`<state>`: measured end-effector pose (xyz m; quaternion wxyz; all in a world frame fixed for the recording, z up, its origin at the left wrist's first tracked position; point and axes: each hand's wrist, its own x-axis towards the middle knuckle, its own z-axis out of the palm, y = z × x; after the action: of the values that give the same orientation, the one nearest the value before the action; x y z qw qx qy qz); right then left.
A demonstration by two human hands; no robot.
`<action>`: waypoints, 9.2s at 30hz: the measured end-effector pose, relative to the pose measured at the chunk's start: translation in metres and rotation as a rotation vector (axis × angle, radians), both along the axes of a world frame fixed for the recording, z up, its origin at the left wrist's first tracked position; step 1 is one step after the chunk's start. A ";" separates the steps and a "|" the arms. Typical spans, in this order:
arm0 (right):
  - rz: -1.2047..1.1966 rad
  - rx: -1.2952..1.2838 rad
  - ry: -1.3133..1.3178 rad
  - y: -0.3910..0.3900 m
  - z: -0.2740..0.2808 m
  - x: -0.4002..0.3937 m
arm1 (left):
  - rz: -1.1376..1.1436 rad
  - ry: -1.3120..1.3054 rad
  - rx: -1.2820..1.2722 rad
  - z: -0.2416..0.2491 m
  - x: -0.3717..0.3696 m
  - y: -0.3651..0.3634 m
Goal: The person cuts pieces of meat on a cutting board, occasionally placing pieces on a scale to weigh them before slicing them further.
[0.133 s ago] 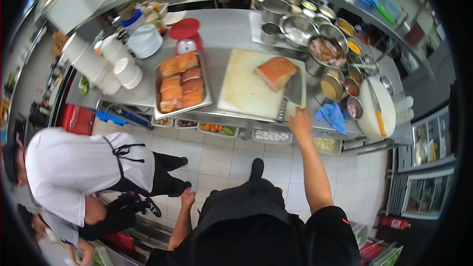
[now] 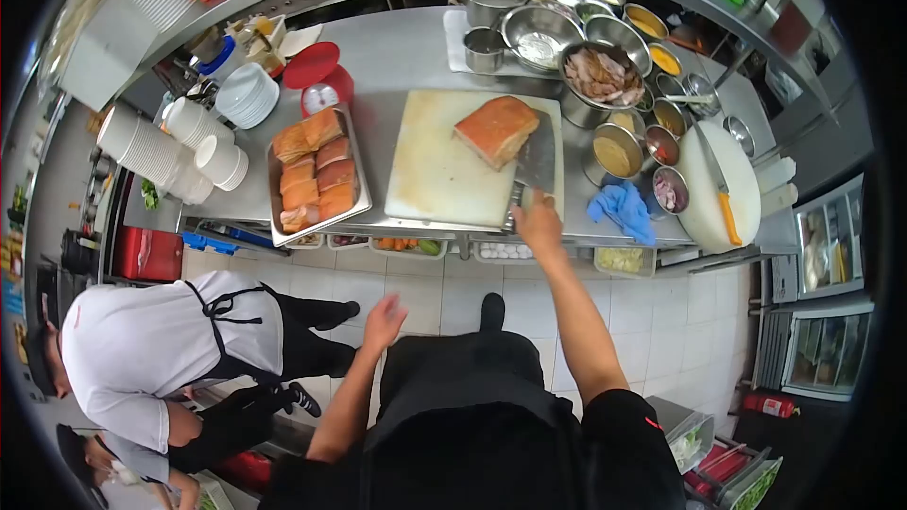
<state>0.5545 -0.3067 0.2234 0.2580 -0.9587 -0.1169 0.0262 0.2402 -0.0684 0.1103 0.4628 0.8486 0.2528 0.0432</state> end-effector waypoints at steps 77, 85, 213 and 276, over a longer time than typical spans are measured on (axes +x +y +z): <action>0.245 -0.275 0.344 0.088 0.163 -0.018 | -0.460 -0.442 0.331 0.122 0.335 0.044; 0.273 -0.340 0.359 0.095 0.168 -0.007 | -0.442 -0.454 0.330 0.121 0.336 0.043; 0.045 -0.488 0.547 0.133 0.089 -0.070 | -0.345 -0.515 -0.134 0.086 0.278 0.028; 0.203 -0.044 0.127 0.063 0.073 -0.051 | -0.404 -0.561 0.189 0.111 0.262 0.092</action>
<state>0.5036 -0.2437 0.2961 0.2397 -0.9438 -0.1964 0.1153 0.5021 0.0237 0.2214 0.4328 0.8756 -0.0618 0.2053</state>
